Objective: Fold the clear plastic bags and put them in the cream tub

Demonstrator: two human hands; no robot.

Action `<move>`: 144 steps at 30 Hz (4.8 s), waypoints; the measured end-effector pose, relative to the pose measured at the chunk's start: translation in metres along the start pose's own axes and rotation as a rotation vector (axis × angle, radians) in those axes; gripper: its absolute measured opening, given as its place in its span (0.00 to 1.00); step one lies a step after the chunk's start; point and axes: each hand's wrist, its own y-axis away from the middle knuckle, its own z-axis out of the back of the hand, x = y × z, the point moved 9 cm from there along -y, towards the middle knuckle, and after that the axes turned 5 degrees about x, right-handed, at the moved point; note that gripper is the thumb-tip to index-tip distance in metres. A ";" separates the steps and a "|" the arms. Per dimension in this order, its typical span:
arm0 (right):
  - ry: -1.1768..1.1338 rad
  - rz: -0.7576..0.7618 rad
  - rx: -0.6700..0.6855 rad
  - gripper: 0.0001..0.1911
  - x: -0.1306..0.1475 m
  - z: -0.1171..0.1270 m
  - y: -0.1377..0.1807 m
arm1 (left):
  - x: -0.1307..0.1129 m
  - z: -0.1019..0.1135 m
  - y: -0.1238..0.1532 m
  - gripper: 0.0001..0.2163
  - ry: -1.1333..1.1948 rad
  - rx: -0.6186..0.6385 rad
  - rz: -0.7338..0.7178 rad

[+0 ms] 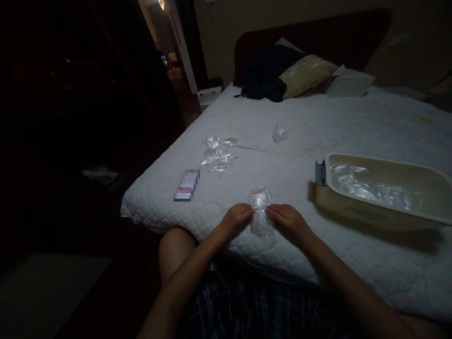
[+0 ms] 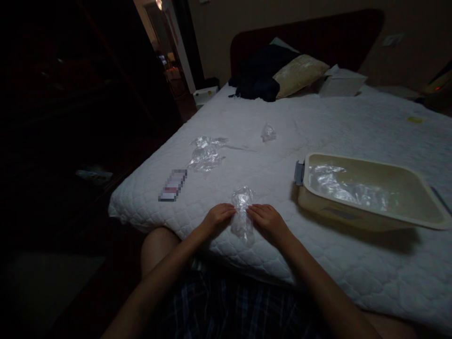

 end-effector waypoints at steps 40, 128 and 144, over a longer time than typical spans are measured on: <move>0.119 0.007 -0.229 0.06 0.028 0.008 -0.040 | 0.047 -0.014 -0.005 0.03 0.113 -0.077 0.816; -0.337 -0.319 -0.231 0.10 -0.042 -0.015 -0.024 | 0.074 -0.017 -0.006 0.11 0.948 -0.201 0.679; -0.803 -0.726 -0.367 0.19 -0.091 0.070 -0.008 | 0.096 -0.007 0.023 0.15 1.260 -0.495 0.928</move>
